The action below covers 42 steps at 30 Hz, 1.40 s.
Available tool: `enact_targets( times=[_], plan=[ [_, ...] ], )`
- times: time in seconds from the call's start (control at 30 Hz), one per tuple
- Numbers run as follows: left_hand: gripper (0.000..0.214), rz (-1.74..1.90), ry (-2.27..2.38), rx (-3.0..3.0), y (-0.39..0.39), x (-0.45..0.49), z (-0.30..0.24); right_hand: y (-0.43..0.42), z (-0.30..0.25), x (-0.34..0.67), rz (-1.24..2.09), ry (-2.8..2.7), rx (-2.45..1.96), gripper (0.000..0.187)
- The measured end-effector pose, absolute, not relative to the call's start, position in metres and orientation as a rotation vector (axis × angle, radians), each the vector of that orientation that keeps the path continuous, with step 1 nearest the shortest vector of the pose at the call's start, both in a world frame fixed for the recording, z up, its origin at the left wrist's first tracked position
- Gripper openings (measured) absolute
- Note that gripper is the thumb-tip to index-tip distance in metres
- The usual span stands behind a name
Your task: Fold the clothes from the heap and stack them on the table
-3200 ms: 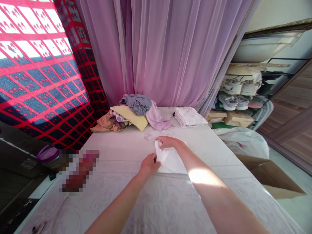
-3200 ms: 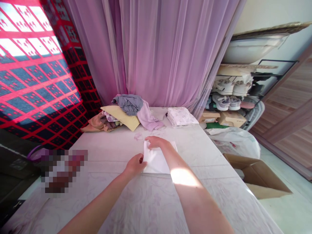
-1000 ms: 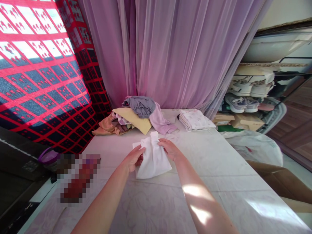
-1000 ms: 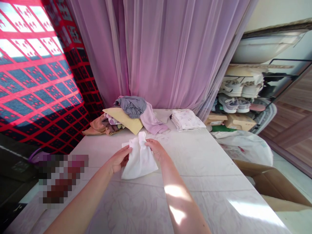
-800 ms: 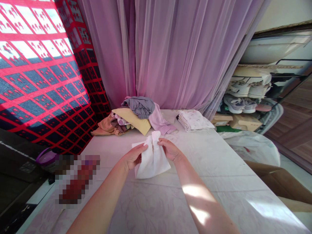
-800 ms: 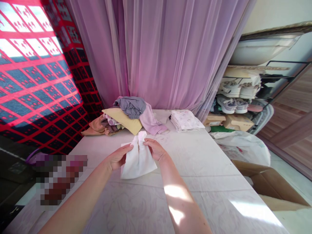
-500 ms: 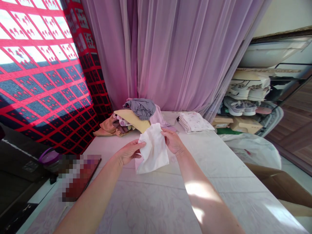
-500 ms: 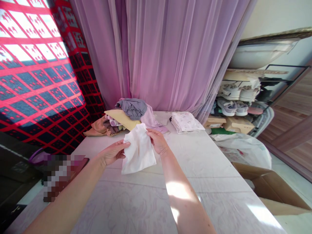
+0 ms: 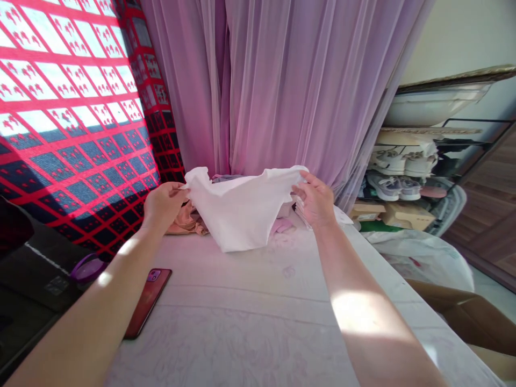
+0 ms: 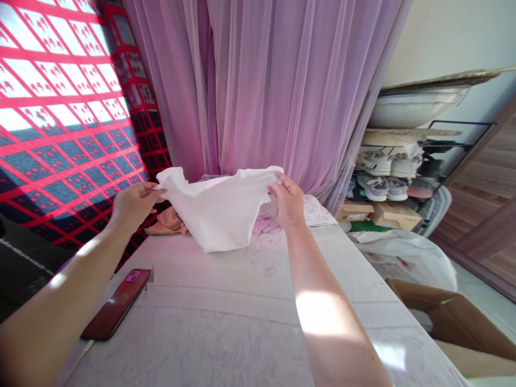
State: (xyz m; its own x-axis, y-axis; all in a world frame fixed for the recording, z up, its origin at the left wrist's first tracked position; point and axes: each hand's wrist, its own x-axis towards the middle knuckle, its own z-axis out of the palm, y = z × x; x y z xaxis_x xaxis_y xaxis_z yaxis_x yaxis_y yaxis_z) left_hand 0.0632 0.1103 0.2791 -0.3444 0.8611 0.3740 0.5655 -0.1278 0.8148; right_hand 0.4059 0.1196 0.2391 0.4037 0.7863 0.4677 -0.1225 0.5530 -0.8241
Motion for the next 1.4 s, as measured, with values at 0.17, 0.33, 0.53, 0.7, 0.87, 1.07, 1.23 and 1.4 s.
enact_targets(
  times=[0.17, 0.33, 0.53, 0.7, 0.87, 1.07, 1.23, 1.4],
  plan=[
    [0.017, 1.817, 1.436, 1.306, 0.088, 0.076, 0.311, 0.097, 0.263, 0.403, 0.186, -1.061, -0.810, 0.039],
    [0.007, 1.965, 1.212, 1.177, 0.060, 0.091, 0.330, 0.062, 0.279, 0.390, -0.370, -1.234, -0.905, 0.052],
    [0.006, 2.005, 1.131, 1.109, 0.059, 0.095, 0.336, 0.058, 0.280, 0.386, -0.698, -1.357, -1.075, 0.064],
    [0.013, 1.812, 1.186, 1.065, 0.107, 0.096, 0.291, 0.109, 0.241, 0.386, -0.531, -1.490, -1.268, 0.065],
    [0.053, 1.370, 1.387, 1.271, 0.152, 0.097, 0.209, 0.143, 0.197, 0.385, -0.115, -1.795, -1.708, 0.061],
    [0.065, 0.702, 1.855, 1.719, 0.131, 0.077, 0.116, 0.101, 0.145, 0.403, 0.342, -1.907, -2.132, 0.030],
    [0.036, 0.250, 2.108, 2.051, 0.078, 0.056, 0.082, 0.036, 0.101, 0.402, 0.517, -1.878, -2.316, 0.031],
    [0.023, 0.098, 2.188, 2.147, 0.052, 0.065, 0.082, 0.013, 0.082, 0.384, 0.407, -1.988, -2.278, 0.019]
  ],
)
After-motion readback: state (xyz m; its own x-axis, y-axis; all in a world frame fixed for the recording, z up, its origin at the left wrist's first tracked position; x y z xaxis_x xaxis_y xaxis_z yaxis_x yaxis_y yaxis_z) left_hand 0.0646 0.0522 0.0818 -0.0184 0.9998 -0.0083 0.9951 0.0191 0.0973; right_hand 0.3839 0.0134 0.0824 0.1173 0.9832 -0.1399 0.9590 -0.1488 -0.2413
